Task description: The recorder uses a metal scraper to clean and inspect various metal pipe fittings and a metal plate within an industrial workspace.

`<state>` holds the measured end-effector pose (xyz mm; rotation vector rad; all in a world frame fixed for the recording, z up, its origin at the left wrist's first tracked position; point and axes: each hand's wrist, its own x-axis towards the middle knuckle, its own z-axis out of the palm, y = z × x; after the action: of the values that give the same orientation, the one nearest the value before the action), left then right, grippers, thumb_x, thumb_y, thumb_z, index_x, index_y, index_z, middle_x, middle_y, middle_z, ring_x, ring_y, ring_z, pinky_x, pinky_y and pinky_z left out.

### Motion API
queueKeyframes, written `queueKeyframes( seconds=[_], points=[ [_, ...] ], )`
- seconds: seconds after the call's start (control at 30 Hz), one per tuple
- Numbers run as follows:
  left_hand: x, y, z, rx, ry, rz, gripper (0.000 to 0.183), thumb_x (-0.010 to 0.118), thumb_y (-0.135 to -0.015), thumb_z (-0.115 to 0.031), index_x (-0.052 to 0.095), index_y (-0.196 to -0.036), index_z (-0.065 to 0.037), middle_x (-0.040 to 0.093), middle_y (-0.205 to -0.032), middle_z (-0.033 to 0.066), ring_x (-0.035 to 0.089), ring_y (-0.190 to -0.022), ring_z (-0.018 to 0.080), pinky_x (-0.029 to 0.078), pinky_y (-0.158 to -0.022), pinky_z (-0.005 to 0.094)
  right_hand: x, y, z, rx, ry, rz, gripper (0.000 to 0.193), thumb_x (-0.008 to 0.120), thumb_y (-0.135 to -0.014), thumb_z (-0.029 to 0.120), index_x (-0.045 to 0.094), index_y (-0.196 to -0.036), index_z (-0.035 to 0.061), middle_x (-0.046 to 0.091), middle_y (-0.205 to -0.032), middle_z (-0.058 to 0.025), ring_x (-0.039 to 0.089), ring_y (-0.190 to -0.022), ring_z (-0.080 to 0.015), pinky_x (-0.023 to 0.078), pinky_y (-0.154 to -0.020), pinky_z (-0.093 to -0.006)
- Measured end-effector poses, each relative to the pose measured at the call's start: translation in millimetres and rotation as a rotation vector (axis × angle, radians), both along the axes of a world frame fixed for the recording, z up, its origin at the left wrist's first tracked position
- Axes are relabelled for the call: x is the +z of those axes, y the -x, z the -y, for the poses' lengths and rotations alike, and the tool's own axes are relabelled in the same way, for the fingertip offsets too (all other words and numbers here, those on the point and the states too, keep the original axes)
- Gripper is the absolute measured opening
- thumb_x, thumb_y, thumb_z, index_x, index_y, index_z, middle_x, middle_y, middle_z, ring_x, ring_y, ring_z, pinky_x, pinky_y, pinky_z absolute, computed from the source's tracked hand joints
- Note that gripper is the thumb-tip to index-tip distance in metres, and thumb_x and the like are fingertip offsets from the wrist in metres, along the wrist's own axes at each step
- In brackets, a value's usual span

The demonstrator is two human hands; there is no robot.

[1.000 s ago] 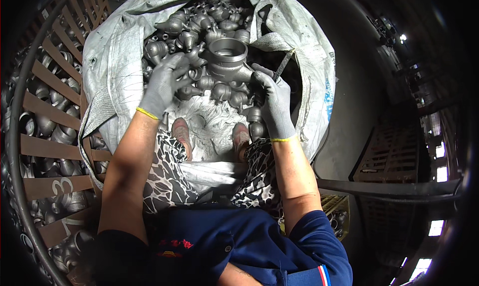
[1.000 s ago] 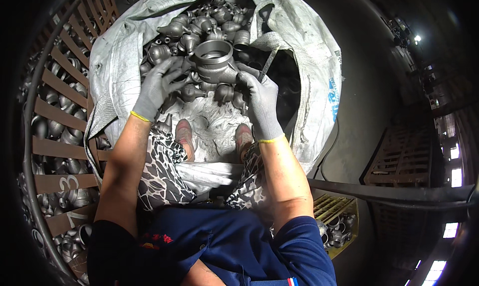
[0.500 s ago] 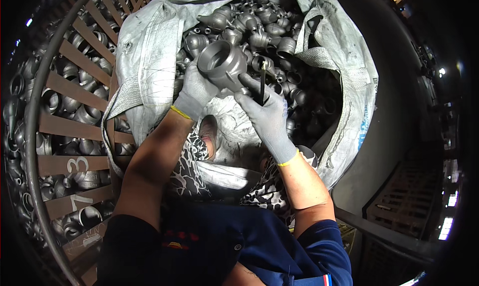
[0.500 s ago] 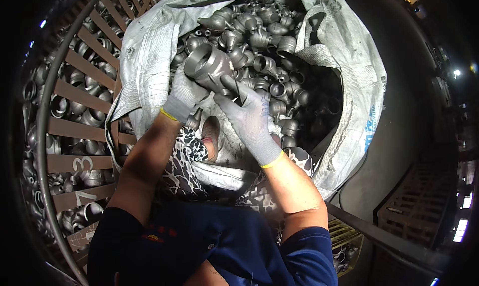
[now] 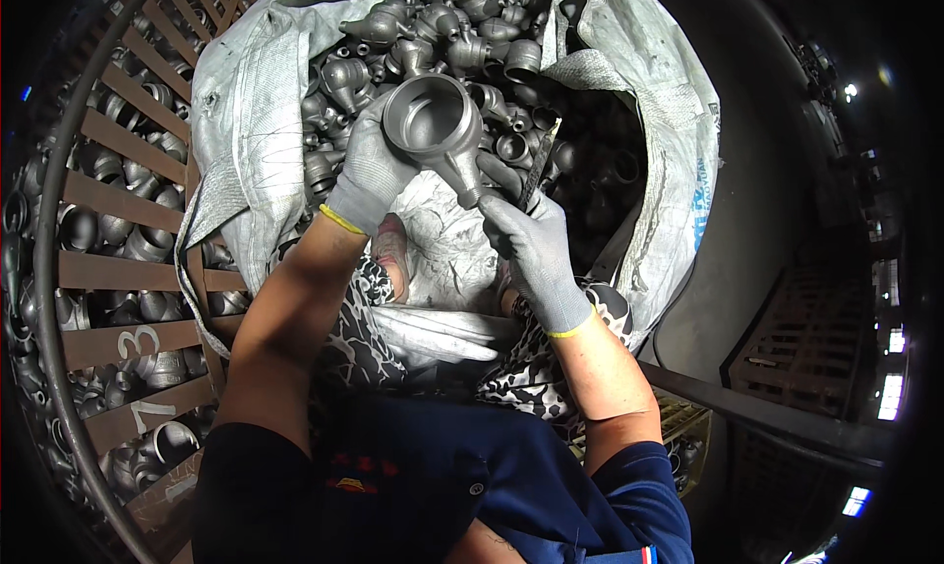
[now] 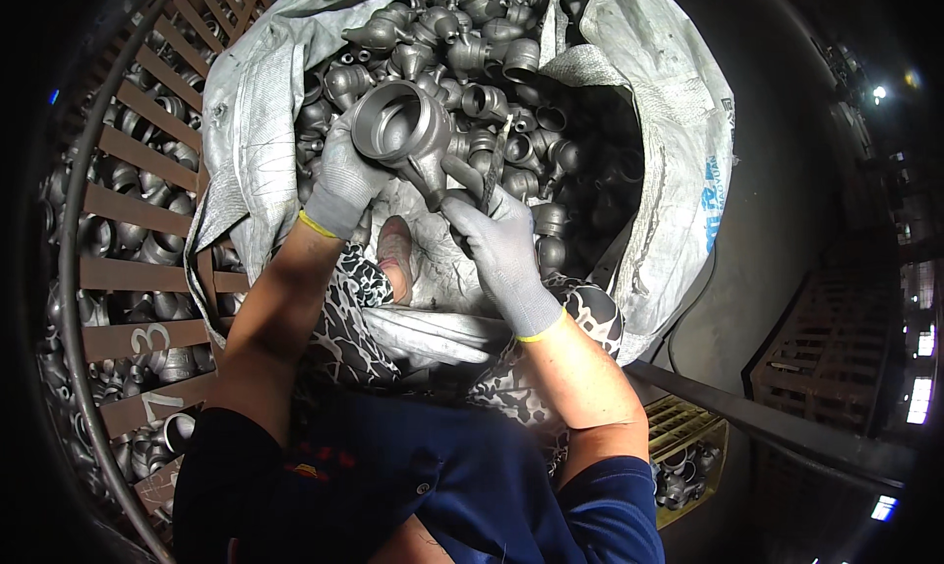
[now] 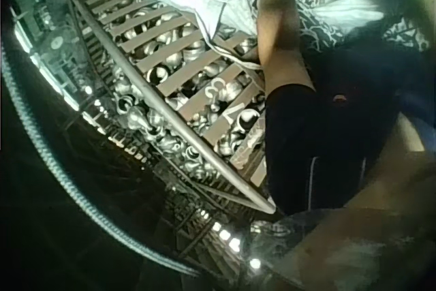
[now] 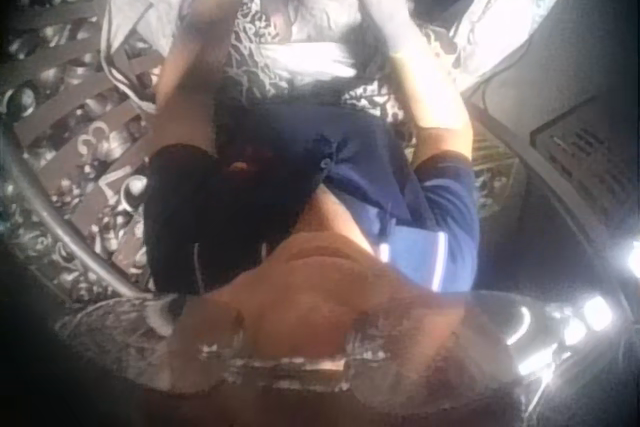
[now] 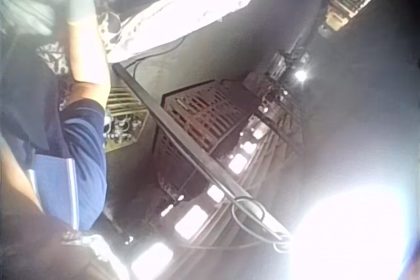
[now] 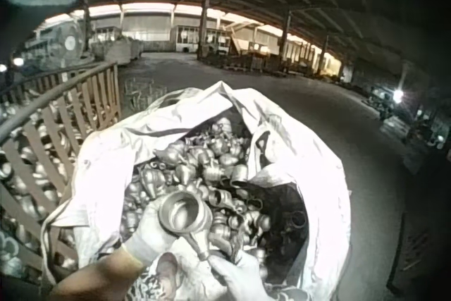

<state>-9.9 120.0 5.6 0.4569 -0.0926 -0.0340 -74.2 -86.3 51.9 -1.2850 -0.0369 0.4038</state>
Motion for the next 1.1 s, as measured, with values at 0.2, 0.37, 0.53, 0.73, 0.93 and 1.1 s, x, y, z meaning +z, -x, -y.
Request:
queueKeyframes(
  seconds=[0.2,0.37,0.53,0.73,0.93,1.1],
  points=[
    [7,13,3,0.049,-0.171,0.029,0.029,0.04,-0.095,-0.007,0.061,-0.11,0.006,0.065,-0.11,0.0145,0.066,-0.096,0.022,0.055,-0.088,0.0351,-8,-3,10,-0.031,-0.006,-0.078,0.044,0.057,-0.084,0.002,0.057,-0.128,0.0024,0.053,-0.07,0.0057,0.041,-0.054,-0.001,0.033,-0.049,-0.0157],
    [7,13,0,0.044,-0.278,0.124,0.029,0.04,-0.095,-0.007,0.059,-0.114,0.006,0.064,-0.112,0.016,0.064,-0.1,0.0241,0.052,-0.094,0.0368,-6,-7,16,-0.041,-0.014,-0.072,0.045,0.054,-0.087,0.003,0.052,-0.132,0.002,0.049,-0.07,0.0041,0.039,-0.055,-0.0031,0.03,-0.049,-0.017],
    [29,18,8,-0.03,-0.093,0.125,0.033,0.039,-0.096,-0.007,0.051,-0.126,0.001,0.06,-0.118,0.0156,0.06,-0.109,0.0252,0.048,-0.099,0.039,5,-6,23,-0.048,-0.056,-0.112,0.043,0.053,-0.091,0.01,0.05,-0.133,0.0003,0.049,-0.074,0.0041,0.038,-0.057,-0.0033,0.031,-0.05,-0.0182],
    [48,29,26,0.037,-0.333,0.003,0.037,0.041,-0.097,-0.005,0.045,-0.134,-0.006,0.051,-0.129,0.012,0.051,-0.121,0.0221,0.04,-0.107,0.0382,-8,-11,35,-0.076,0.007,-0.062,0.045,0.057,-0.09,0.012,0.05,-0.132,-0.0022,0.055,-0.08,0.0029,0.039,-0.057,-0.002,0.031,-0.05,-0.0169],
    [27,20,21,0.058,-0.378,-0.057,0.044,0.044,-0.095,-0.003,0.039,-0.138,-0.003,0.048,-0.136,0.0144,0.045,-0.128,0.0239,0.034,-0.111,0.038,-7,-15,39,-0.099,0.003,-0.1,0.04,0.056,-0.089,0.011,0.055,-0.127,-0.0027,0.053,-0.078,0.0036,0.038,-0.056,-0.002,0.031,-0.05,-0.0161],
    [27,14,25,0.043,-0.425,0.005,0.042,0.045,-0.094,-0.003,0.043,-0.136,0.001,0.053,-0.129,0.0127,0.05,-0.121,0.0215,0.037,-0.107,0.0361,-10,-16,45,-0.113,0.008,-0.097,0.038,0.056,-0.09,0.012,0.056,-0.125,-0.0037,0.053,-0.076,0.0037,0.038,-0.057,-0.0021,0.031,-0.05,-0.0158]
  ],
)
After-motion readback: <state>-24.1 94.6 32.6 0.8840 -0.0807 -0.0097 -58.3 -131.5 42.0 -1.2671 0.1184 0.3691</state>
